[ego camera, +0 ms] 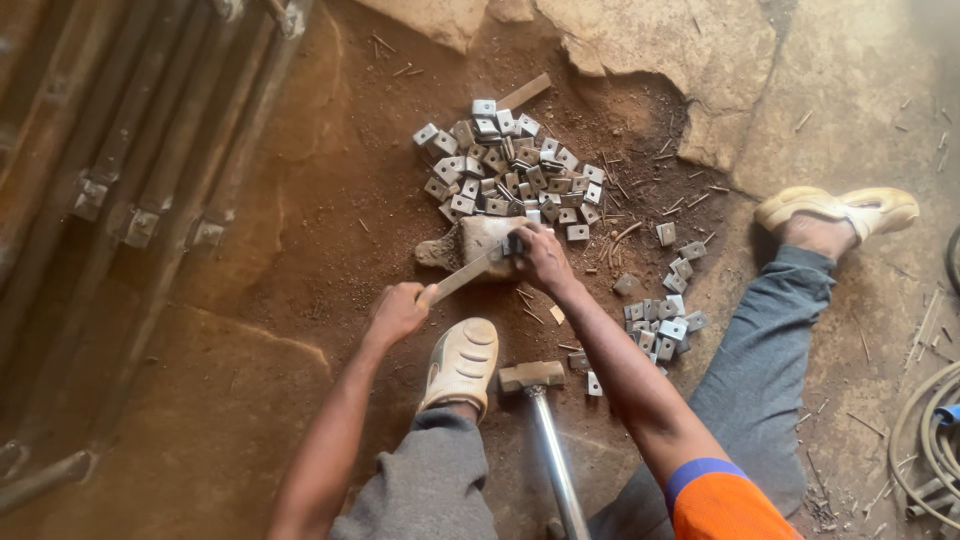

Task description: The person repeatedly picks up small metal brackets from a pile on the floor, places them on a stone block, and strikes them with a sledgehammer. The person continues this cycle throughout the clip, working in a workshop-like area with scattered metal pieces and tools.

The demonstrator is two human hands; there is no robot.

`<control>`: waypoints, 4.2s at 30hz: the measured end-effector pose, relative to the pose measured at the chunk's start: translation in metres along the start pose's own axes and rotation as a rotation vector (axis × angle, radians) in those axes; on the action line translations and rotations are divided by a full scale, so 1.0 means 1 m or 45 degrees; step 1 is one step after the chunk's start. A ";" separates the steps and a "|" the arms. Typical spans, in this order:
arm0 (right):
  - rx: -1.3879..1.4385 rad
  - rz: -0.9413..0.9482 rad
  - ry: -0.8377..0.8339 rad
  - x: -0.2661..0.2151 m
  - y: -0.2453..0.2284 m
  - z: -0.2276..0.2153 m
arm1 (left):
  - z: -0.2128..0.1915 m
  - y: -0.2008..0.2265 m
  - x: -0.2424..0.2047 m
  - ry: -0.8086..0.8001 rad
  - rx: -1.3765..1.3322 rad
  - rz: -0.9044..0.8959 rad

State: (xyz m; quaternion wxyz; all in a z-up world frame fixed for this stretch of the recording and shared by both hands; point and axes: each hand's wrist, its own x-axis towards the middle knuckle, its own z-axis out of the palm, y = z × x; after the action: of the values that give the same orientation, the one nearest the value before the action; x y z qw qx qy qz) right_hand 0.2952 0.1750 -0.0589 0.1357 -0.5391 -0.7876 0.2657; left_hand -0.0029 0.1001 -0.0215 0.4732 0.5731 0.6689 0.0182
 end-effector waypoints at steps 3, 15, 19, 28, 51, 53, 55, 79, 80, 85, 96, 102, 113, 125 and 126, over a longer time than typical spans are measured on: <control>0.069 0.012 -0.090 0.003 0.002 0.001 | 0.005 -0.004 0.016 -0.023 0.026 0.058; -0.058 -0.152 -0.190 0.012 0.005 0.007 | -0.007 -0.006 0.063 -0.301 0.168 -0.055; 0.011 -0.162 -0.176 0.011 0.002 0.005 | -0.012 0.009 0.062 -0.326 0.217 -0.189; 0.055 0.306 0.038 -0.021 -0.015 0.019 | -0.001 0.013 0.051 -0.224 0.153 -0.316; 1.736 1.599 -0.368 -0.320 -0.061 0.045 | 0.012 0.020 0.042 -0.193 0.182 -0.281; 1.428 1.497 -0.351 -0.311 -0.075 0.024 | 0.013 0.017 0.043 -0.190 0.172 -0.280; 1.250 1.454 -0.249 -0.295 -0.087 -0.007 | 0.015 0.014 0.046 -0.197 0.148 -0.271; 0.622 1.077 0.072 -0.084 -0.130 -0.091 | 0.016 0.024 0.029 -0.200 0.077 -0.267; 0.679 1.162 0.032 -0.076 -0.131 -0.104 | 0.010 0.026 0.036 -0.181 0.088 -0.273; 0.692 0.510 0.445 -0.095 -0.142 -0.177 | 0.014 0.024 0.030 -0.206 0.124 -0.314; 0.111 0.402 0.215 -0.090 -0.081 -0.058 | 0.013 0.028 0.024 -0.205 0.097 -0.336; 0.587 0.976 0.147 -0.103 -0.095 -0.100 | 0.021 0.025 0.019 -0.219 0.116 -0.333; 0.403 0.340 0.668 -0.087 -0.116 -0.092 | 0.004 0.036 0.019 -0.214 0.096 -0.378; 0.558 0.097 0.668 -0.086 -0.124 -0.161 | 0.010 0.035 0.025 -0.242 0.093 -0.393; 0.640 0.026 0.731 -0.085 -0.121 -0.156 | 0.009 0.037 0.026 -0.248 0.100 -0.389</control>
State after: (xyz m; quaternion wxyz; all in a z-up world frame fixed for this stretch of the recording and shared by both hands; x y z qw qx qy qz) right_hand 0.3119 0.1056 0.1434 0.4761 -0.5494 -0.6224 0.2901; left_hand 0.0328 0.1284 -0.0214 0.5102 0.4818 0.6994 -0.1356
